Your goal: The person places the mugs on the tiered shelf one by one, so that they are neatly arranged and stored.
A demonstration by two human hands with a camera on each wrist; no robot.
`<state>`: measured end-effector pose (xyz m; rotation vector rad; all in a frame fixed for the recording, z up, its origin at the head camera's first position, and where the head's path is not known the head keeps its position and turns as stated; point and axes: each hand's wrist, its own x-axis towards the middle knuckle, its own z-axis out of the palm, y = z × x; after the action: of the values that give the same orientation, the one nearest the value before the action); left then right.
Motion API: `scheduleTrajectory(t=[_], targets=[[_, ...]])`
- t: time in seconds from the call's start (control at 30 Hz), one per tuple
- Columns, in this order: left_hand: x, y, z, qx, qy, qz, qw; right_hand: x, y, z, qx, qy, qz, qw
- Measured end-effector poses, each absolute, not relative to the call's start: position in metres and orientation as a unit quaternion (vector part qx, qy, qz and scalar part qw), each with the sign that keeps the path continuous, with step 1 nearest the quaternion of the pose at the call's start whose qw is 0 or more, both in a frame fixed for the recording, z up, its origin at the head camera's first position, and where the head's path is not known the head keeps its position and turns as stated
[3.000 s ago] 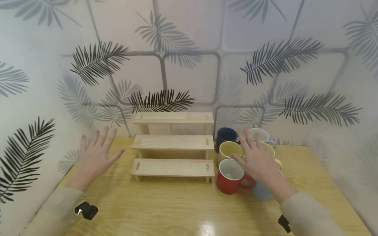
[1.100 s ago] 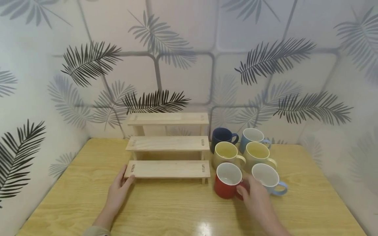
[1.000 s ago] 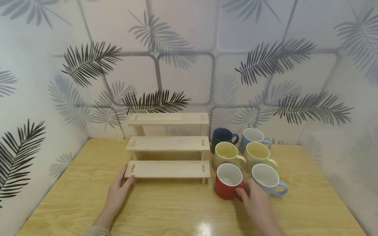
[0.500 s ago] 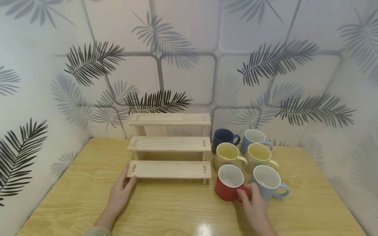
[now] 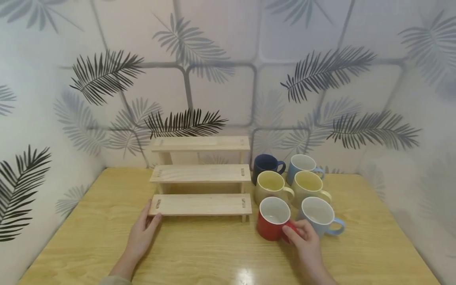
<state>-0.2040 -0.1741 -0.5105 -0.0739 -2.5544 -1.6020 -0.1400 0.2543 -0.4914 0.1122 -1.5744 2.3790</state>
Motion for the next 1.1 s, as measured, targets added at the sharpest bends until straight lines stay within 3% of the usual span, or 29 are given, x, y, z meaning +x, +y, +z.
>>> scheduleTrajectory(t=[0.23, 0.63, 1.1], targets=[[-0.202, -0.175, -0.51, -0.028, -0.848, -0.526, 0.06, -0.144, 0.25, -0.491, 0.055, -0.481, 0.862, 0.152], [-0.201, -0.174, -0.51, -0.028, -0.844, -0.533, 0.055, -0.146, 0.241, -0.47, -0.005, -0.514, 0.845, 0.144], [-0.2, -0.173, -0.507, -0.038, -0.844, -0.533, 0.051, -0.139, 0.225, -0.431, 0.042, -0.549, 0.824, 0.132]])
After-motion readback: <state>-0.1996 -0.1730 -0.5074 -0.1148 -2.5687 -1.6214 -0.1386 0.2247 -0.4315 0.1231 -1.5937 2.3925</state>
